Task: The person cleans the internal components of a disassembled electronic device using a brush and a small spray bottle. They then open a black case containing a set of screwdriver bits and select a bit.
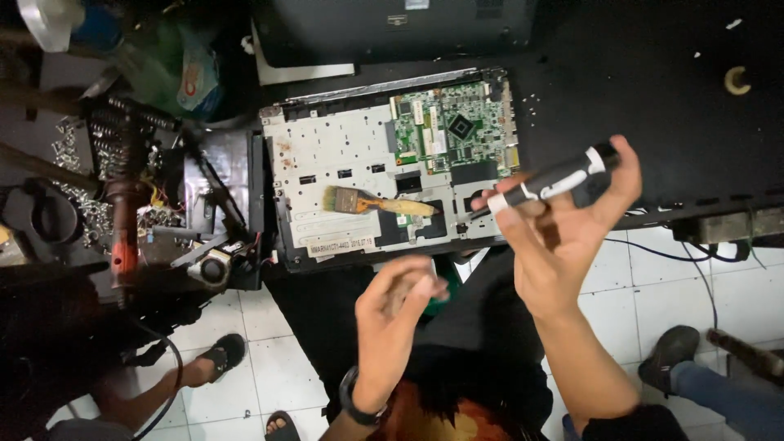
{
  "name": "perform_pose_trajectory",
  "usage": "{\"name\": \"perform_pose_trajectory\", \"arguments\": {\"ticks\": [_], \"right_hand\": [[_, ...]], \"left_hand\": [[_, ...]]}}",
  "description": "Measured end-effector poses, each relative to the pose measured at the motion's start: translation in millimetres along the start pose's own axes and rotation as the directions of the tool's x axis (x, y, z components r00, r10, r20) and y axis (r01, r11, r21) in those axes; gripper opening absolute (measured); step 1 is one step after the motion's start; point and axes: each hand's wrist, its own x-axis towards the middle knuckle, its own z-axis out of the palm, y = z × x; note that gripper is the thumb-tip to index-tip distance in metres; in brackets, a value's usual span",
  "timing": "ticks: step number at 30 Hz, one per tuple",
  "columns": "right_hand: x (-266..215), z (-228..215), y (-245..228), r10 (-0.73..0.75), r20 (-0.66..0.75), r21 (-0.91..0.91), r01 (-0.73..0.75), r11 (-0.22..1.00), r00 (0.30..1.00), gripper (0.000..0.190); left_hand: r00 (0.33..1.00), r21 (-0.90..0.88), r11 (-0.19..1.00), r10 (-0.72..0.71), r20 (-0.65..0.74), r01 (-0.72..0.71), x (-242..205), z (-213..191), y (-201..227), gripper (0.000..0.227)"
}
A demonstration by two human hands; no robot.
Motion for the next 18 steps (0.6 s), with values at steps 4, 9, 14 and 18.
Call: {"name": "perform_pose_trajectory", "arguments": {"ticks": [4, 9, 14, 18], "right_hand": [[-11.8, -7.2, -16.8, -0.015, -0.041, 0.016, 0.016, 1.0, 0.999, 0.088], [-13.0, -14.7, -28.0, -0.033, -0.036, -0.094, 0.029, 0.995, 0.999, 0.087], [-25.7, -52.2, -10.9, -0.076, -0.146, 0.009, 0.078, 0.997, 0.986, 0.097], [-33.4, -72.4, -12.9, -0.263, -0.274, -0.287, 0.182, 0.94, 0.925, 0.098]], "left_hand": [[0.994, -0.087, 0.995, 0.063, 0.09, -0.055, 19.2, 32.1, 10.5, 0.034], [1.0, -0.079, 0.997, 0.028, 0.007, -0.027, 23.4, 50.8, 8.2, 0.025], [0.997, -0.028, 0.998, 0.058, 0.041, -0.057, 32.6, 54.8, 0.5, 0.015], [0.926, 0.447, 0.819, 0.257, 0.276, -0.36, 64.9, 62.1, 28.2, 0.017]]}}
